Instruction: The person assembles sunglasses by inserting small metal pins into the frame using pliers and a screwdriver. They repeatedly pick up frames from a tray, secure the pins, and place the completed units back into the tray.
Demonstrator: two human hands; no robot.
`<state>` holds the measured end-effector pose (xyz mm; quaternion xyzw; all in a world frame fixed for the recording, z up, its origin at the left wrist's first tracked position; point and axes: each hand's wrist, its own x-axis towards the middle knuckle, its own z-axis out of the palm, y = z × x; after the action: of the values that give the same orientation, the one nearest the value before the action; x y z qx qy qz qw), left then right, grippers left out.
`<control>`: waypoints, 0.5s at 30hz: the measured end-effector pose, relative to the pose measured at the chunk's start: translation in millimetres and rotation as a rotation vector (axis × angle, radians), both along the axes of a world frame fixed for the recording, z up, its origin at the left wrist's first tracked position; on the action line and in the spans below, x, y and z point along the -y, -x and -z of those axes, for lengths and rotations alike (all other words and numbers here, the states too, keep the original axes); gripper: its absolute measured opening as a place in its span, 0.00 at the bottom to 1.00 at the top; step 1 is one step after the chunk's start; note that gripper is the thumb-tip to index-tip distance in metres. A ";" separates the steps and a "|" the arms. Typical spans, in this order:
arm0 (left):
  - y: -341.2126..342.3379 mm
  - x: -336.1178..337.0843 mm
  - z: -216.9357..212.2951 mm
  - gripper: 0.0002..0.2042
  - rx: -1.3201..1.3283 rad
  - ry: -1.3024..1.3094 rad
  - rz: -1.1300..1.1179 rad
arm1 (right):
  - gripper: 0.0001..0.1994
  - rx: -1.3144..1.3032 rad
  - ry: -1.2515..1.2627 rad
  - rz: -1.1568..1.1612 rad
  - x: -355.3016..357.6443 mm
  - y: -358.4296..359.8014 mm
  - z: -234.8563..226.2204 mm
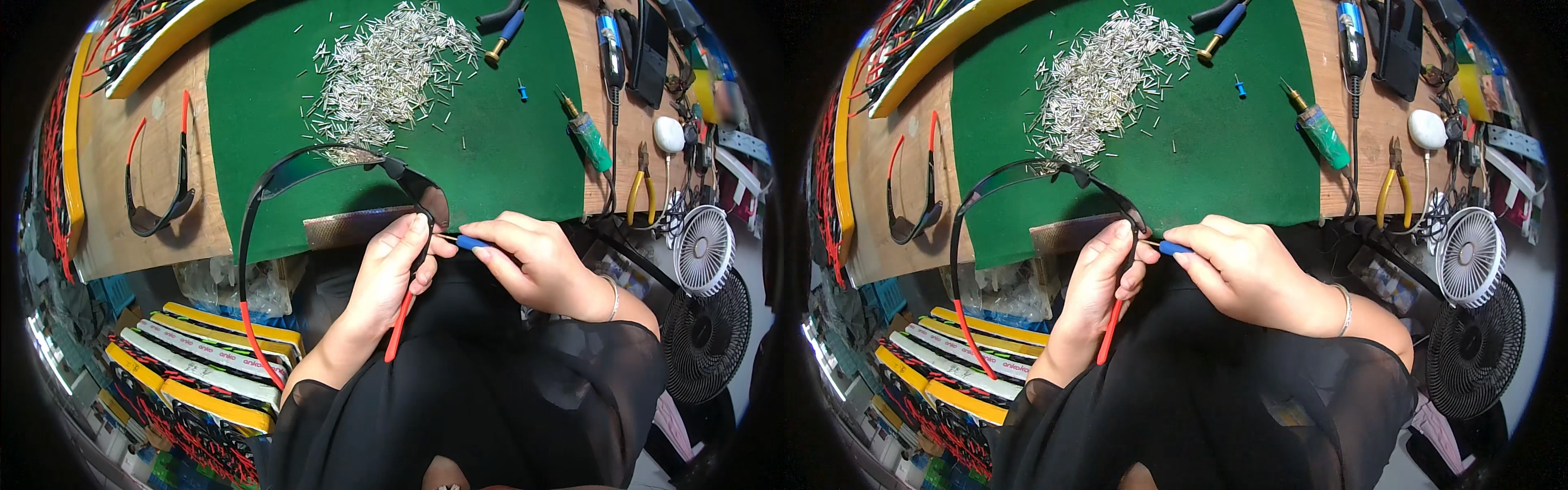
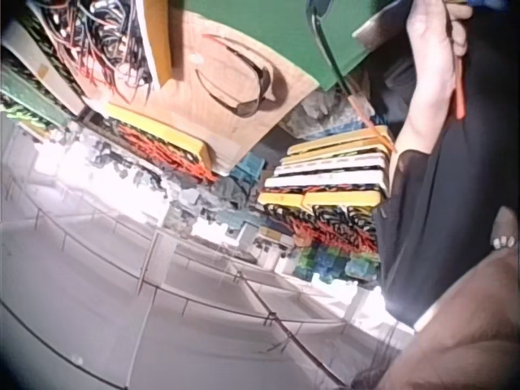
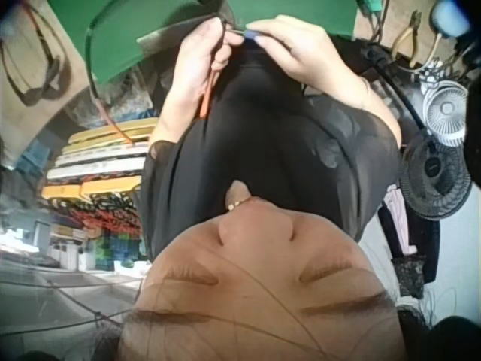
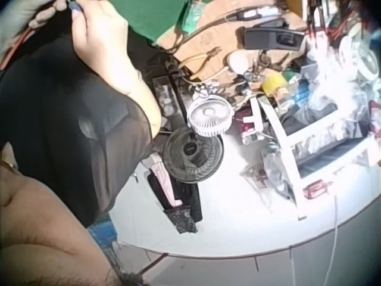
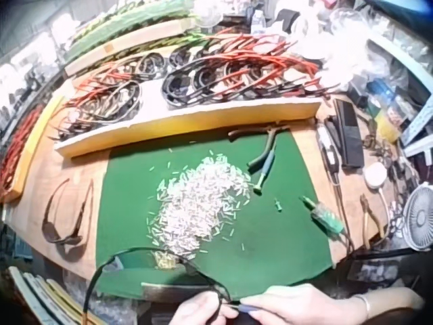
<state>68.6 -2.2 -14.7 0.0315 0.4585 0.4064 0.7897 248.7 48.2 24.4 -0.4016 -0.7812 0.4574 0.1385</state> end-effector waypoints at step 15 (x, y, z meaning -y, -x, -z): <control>-8.8 -2.8 -1.5 0.15 -0.051 0.008 -0.032 | 0.09 0.015 -0.045 0.033 -0.7 2.7 6.4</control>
<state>77.4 0.6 -13.2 0.0314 0.4806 0.4161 0.7713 246.0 48.9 18.0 -0.4148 -0.7856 0.4342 0.1491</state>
